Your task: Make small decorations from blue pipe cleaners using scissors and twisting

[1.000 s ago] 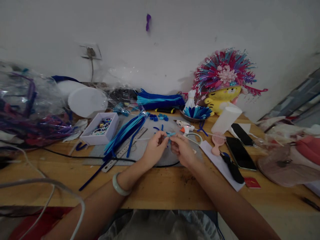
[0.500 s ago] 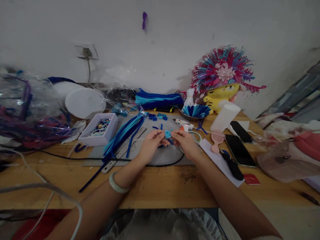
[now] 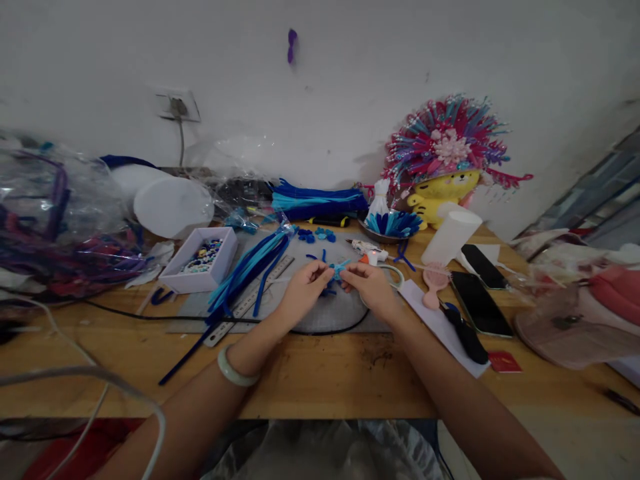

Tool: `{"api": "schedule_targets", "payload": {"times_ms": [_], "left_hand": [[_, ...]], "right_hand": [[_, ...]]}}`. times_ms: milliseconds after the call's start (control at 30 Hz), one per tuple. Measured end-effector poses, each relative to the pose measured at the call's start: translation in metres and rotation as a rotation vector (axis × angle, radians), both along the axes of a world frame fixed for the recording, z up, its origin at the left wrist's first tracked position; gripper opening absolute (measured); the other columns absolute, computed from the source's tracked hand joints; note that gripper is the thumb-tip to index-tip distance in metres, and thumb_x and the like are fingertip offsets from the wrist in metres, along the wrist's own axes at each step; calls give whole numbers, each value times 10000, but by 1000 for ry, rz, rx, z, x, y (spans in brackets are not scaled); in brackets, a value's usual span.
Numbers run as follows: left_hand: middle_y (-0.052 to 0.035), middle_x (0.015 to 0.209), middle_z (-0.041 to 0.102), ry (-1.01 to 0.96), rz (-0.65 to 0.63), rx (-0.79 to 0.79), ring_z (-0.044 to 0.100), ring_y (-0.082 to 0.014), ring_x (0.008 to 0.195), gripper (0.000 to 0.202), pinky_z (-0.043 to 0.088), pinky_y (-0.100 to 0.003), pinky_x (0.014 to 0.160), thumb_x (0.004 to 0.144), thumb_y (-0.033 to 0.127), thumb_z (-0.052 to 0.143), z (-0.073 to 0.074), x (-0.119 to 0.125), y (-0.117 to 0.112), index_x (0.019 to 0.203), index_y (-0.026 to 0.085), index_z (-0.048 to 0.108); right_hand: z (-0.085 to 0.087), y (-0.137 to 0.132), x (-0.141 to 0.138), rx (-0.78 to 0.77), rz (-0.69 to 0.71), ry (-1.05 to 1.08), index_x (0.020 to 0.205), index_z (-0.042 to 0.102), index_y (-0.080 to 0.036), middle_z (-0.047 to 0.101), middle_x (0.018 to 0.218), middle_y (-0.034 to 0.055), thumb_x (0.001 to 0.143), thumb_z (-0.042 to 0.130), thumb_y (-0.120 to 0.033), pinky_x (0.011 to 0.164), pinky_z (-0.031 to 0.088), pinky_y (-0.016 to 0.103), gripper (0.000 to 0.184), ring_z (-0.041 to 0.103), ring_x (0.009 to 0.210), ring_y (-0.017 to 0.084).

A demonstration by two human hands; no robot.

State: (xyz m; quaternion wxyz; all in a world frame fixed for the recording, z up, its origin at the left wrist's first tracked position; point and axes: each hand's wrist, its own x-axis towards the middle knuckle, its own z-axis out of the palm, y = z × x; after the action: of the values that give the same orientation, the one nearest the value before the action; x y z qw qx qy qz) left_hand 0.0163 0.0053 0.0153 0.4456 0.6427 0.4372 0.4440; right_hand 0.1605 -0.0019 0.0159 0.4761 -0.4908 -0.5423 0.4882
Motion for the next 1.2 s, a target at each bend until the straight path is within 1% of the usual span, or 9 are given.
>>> {"api": "schedule_targets", "payload": {"times_ms": [133, 233, 333, 467, 567, 667, 767, 933, 1200], "left_hand": [[35, 560, 431, 71, -19, 78, 386, -95, 544, 174, 302, -210, 502, 731, 319, 503, -5, 0, 1, 626, 179, 510], [41, 512, 409, 48, -34, 6, 370, -90, 510, 202, 283, -213, 484, 726, 309, 497, -6, 2, 1, 574, 177, 504], [49, 485, 405, -156, -56, -181, 353, -74, 471, 213, 281, -212, 476, 704, 301, 512, -7, 5, -1, 541, 166, 482], [47, 526, 445, -527, -152, -434, 380, -54, 478, 157, 322, -203, 506, 666, 266, 560, -11, 8, -2, 581, 151, 497], [41, 551, 478, -636, -162, -478, 424, -55, 500, 140, 344, -201, 524, 668, 255, 571, -13, 9, -1, 611, 150, 499], [33, 571, 509, -639, -135, -433, 467, -66, 520, 166, 360, -209, 541, 706, 293, 538, -13, 10, -1, 630, 155, 487], [38, 582, 528, -573, -96, -364, 492, -69, 534, 155, 360, -209, 552, 709, 301, 548, -12, 9, -2, 678, 163, 483], [49, 637, 540, -465, -34, -252, 512, -68, 579, 187, 371, -205, 580, 648, 251, 625, -13, 6, 2, 784, 168, 528], [43, 607, 557, -464, -57, -325, 507, -59, 531, 133, 383, -200, 559, 596, 190, 655, -11, 5, 5, 691, 141, 576]], "right_hand": [[1, -1, 0, 15, 14, -42, 616, 564, -172, 529, 508, -40, 642, 591, -303, 516, 383, 229, 136, 478, 492, 89], [3, -3, -2, 36, 23, -76, 594, 551, -175, 511, 491, -51, 629, 593, -279, 516, 376, 224, 116, 464, 486, 85], [2, -4, -3, 16, 22, -53, 598, 561, -174, 507, 483, -57, 618, 603, -268, 522, 373, 222, 105, 455, 485, 81], [-4, -3, -4, -25, 66, 155, 623, 595, -165, 554, 552, -36, 609, 626, -295, 536, 383, 220, 135, 471, 514, 76], [-8, -2, -6, -79, 65, 297, 623, 604, -156, 575, 601, -19, 593, 651, -304, 553, 398, 223, 158, 482, 530, 72], [-9, -1, -7, -103, -4, 308, 631, 608, -155, 570, 585, -21, 578, 672, -310, 558, 409, 231, 176, 495, 528, 79], [-8, 0, -6, -68, -60, 225, 640, 612, -159, 578, 579, -20, 590, 664, -313, 557, 415, 240, 170, 508, 523, 88], [-8, -1, -7, -18, -48, 107, 654, 620, -162, 572, 544, -24, 641, 611, -317, 551, 418, 240, 156, 513, 513, 95], [0, -4, -6, -23, -72, 96, 650, 596, -158, 566, 542, -36, 613, 641, -283, 538, 408, 231, 137, 514, 506, 87]]}}
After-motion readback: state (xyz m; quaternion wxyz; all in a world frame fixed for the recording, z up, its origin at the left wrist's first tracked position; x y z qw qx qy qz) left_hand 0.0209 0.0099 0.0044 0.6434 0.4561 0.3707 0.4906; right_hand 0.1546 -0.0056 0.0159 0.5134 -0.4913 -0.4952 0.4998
